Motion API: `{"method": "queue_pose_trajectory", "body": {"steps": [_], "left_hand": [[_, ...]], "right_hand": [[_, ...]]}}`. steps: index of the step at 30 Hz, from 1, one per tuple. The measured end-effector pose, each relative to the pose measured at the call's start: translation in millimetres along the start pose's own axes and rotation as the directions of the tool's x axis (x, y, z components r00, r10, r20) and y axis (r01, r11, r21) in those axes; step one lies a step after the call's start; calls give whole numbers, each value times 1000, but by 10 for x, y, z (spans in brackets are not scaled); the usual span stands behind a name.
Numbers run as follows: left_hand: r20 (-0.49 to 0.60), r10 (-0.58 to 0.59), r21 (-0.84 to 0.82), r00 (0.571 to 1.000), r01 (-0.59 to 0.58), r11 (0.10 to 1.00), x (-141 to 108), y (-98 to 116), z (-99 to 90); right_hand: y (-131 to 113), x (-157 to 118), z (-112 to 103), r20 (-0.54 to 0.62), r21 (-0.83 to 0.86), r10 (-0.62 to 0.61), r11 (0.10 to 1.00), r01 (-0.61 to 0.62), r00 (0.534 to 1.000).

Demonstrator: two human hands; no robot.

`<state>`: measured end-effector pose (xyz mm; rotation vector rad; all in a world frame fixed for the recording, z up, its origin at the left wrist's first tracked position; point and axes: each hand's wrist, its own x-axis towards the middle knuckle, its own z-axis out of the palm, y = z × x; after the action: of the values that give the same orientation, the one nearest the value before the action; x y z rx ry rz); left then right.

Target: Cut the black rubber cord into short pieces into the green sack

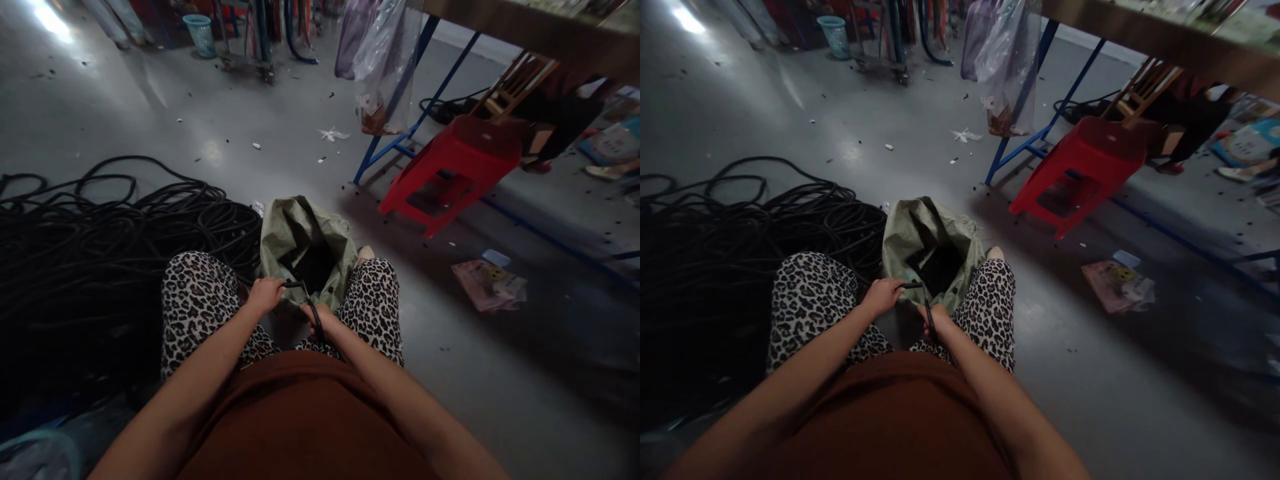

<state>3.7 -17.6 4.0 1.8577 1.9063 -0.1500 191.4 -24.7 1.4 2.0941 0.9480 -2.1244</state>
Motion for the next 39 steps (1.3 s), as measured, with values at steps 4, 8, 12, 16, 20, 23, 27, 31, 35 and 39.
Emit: {"method": "queue_pose_trajectory", "body": {"steps": [4, 8, 12, 16, 20, 23, 27, 31, 35, 39], "left_hand": [[-18, -15, -16, 1000, 15, 1000, 4, 1, -1], [-23, -32, -12, 999, 32, 999, 10, 4, 3], [-36, -29, -31, 999, 28, 999, 17, -4, 21], [-38, -23, -25, 999, 22, 999, 17, -6, 29], [-26, -6, -20, 1000, 5, 1000, 2, 13, 11], [-10, 5, -16, 1000, -5, 1000, -10, 29, -4], [2, 21, -18, 1000, -21, 1000, -18, 35, -9], [5, 41, -15, 999, -41, 999, -16, 32, 2], [13, 49, 8, 999, -50, 999, -16, 34, 15], [14, 53, 5, 999, -53, 999, -17, 34, 19]], "right_hand": [[-66, -42, 19, -32, -65, 50, 997, -52, 998], [-82, -62, 26, 7, -26, 57, 998, -56, 998], [-86, -82, 37, 36, 17, 71, 997, -71, 997], [-102, -98, 49, 43, 8, 75, 997, -75, 996], [-92, -63, 50, 47, -26, 49, 999, -48, 998], [-71, -18, 49, 49, -38, 24, 999, -22, 999], [-65, 3, 49, 47, -46, 15, 999, -13, 999], [-74, -20, 50, 35, -44, 12, 999, -10, 999], [-72, -21, 54, 45, -48, 18, 999, -16, 999], [-54, 23, 62, 37, -48, 18, 999, -16, 999]]}}
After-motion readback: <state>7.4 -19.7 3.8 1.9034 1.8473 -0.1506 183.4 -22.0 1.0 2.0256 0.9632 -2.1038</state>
